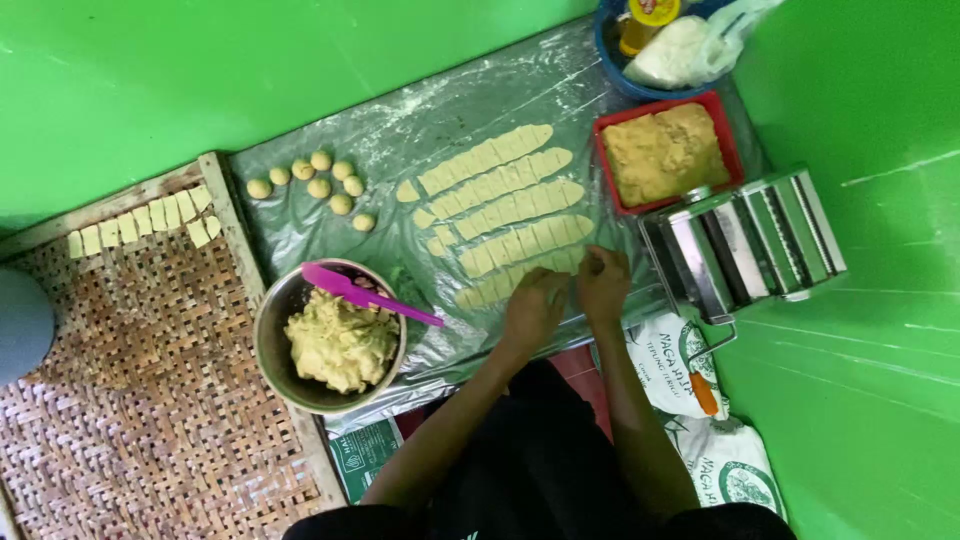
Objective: Filling and rolling small pieces of dough to prepare pastries on a floor mat
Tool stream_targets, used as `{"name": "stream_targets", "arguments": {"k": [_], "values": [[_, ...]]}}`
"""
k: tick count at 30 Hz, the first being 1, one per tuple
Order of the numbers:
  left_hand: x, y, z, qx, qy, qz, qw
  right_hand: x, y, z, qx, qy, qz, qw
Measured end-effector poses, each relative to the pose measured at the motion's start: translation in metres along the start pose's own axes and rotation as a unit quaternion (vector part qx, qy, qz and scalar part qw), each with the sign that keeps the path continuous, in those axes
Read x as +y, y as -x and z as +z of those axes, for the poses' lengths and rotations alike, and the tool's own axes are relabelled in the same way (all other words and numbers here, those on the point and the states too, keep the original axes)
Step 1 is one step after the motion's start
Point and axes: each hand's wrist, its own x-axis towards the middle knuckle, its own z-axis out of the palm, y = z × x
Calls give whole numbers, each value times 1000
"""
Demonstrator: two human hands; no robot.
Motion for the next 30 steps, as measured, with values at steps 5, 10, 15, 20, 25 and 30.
{"name": "stream_targets", "arguments": {"k": [5, 10, 15, 20, 25, 30], "values": [[-14, -23, 26, 63, -215, 77, 971, -5, -9, -7, -62, -9, 17, 998], [-32, -34, 43, 67, -292, 72, 951, 9, -16, 5, -107, 23, 52, 993], [-53, -38, 54, 97, -353, 127, 922, 25, -24, 10, -150, 10, 43, 988], [-50, -48, 53, 131, -328, 129, 927, 20, -29, 2, -180, -48, 68, 980], [-50, -59, 52, 138, -297, 101, 939, 16, -23, -9, -177, -75, 57, 980], [-53, -59, 53, 128, -257, 91, 953, 26, -14, -10, -179, -72, 11, 981]]}}
